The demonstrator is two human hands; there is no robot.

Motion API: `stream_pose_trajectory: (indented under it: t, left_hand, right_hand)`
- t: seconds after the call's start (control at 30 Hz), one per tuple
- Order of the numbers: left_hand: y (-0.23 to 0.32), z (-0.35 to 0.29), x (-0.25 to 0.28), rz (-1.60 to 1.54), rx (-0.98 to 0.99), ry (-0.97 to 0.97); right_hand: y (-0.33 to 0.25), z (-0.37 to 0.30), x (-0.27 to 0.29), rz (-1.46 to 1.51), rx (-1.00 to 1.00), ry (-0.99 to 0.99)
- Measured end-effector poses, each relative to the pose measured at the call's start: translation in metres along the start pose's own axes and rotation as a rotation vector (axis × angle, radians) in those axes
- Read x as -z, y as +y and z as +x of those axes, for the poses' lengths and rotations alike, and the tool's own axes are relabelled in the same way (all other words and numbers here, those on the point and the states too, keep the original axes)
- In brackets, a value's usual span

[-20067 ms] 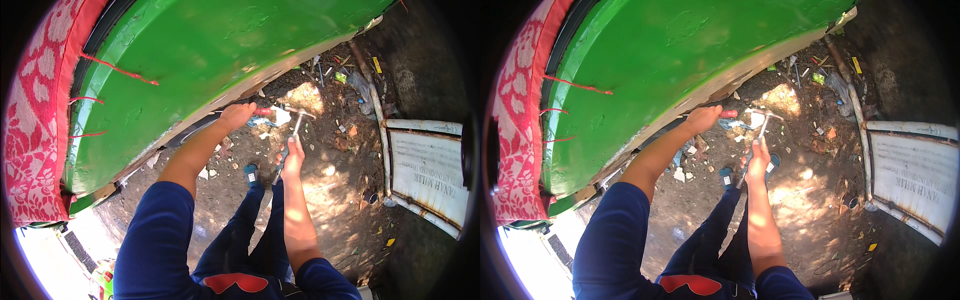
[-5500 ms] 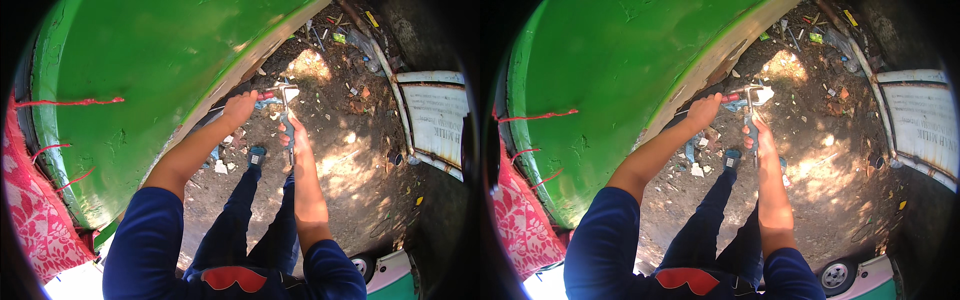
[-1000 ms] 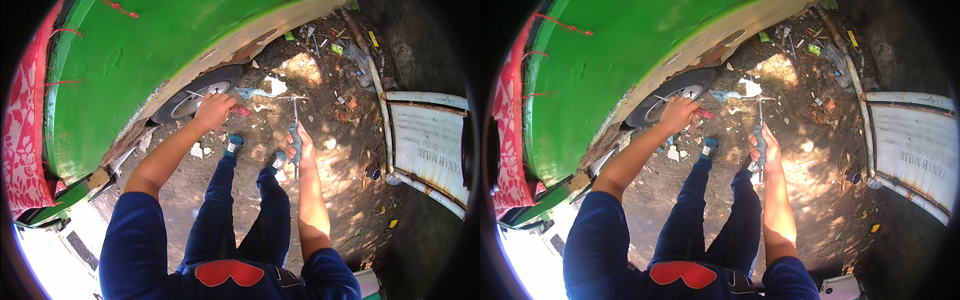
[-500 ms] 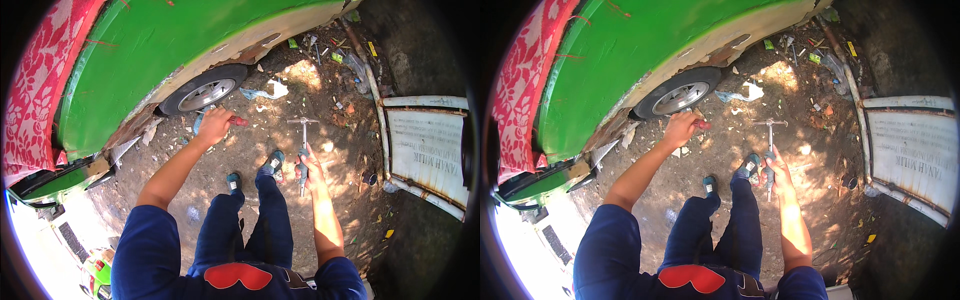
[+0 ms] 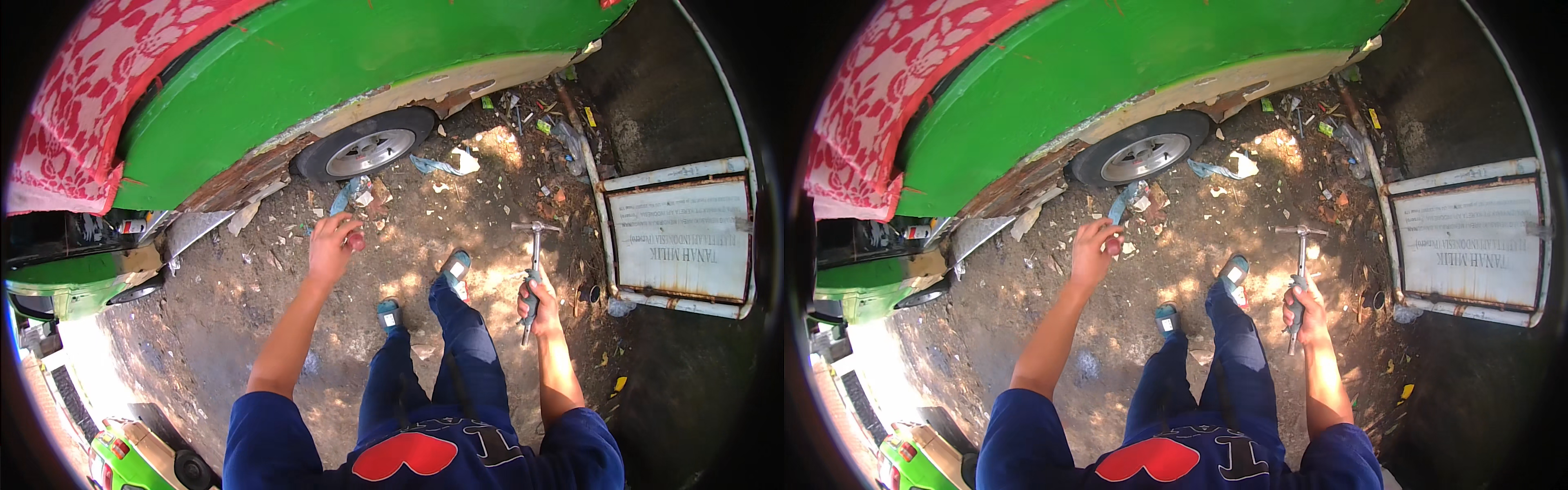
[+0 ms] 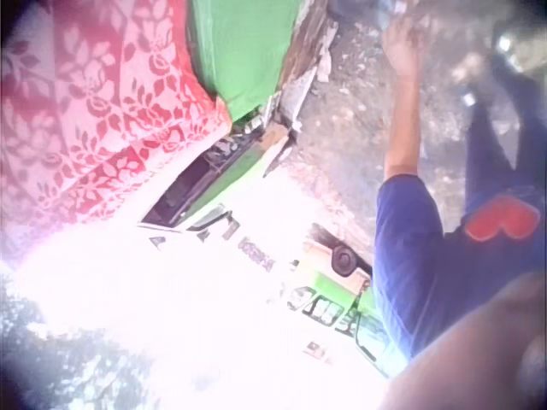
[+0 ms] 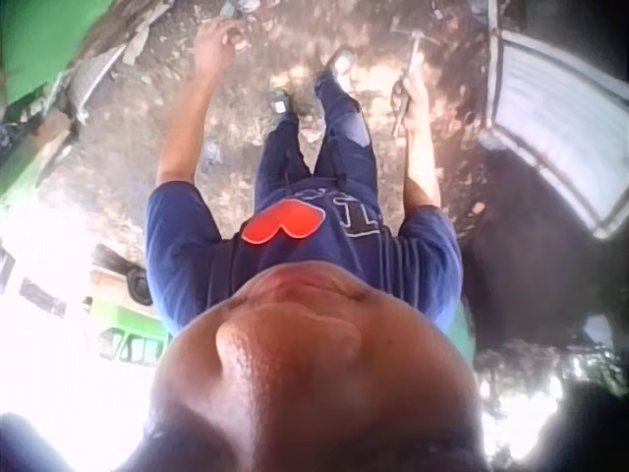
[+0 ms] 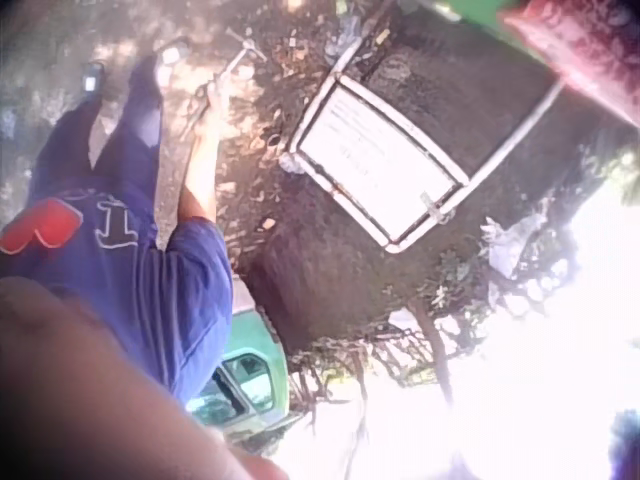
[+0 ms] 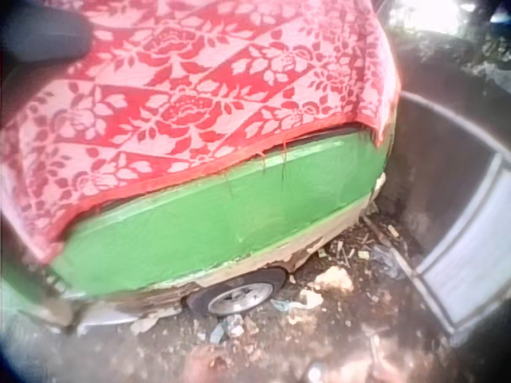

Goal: The person uses a hammer and a chisel-like tool to chip away material from the lower edge of a green vehicle panel. Then the person uses a blowtorch to heat the same area while scraping with a metal tool. The work is performed outdoors in a cluttered yard with other vehicles nearby.

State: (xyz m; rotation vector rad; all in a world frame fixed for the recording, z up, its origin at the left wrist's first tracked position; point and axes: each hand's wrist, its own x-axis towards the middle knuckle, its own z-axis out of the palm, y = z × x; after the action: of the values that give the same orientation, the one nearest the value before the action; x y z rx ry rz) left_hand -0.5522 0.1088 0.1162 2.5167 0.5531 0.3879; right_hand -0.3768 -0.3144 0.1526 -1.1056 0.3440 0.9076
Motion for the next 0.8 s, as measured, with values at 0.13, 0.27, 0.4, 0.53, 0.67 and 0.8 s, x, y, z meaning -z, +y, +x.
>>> stream_pose_trajectory:
  t: [0.13, 0.27, 0.4, 0.53, 0.67, 0.8]
  left_hand:
    - [0.007, -0.068, 0.059, -0.272, 0.263, 0.047]
    - [-0.002, -0.128, 0.129, -0.384, 0.258, 0.221]
    - [0.005, -0.164, 0.162, -0.483, 0.216, 0.349]
    - [0.027, -0.178, 0.168, -0.602, 0.238, 0.423]
    - [0.045, -0.175, 0.162, -0.682, 0.213, 0.464]
    - [0.064, -0.155, 0.152, -0.685, 0.203, 0.445]
  right_hand:
    - [-0.018, -0.066, -0.035, -0.052, 0.075, 0.032]
    - [-0.026, -0.100, -0.091, -0.096, 0.049, -0.134]
    - [-0.042, -0.130, -0.127, -0.159, 0.096, -0.197]
    - [-0.054, -0.153, -0.135, -0.127, 0.144, -0.201]
    - [-0.065, -0.164, -0.127, -0.096, 0.171, -0.173]
    - [-0.073, -0.174, -0.114, -0.074, 0.218, -0.142]
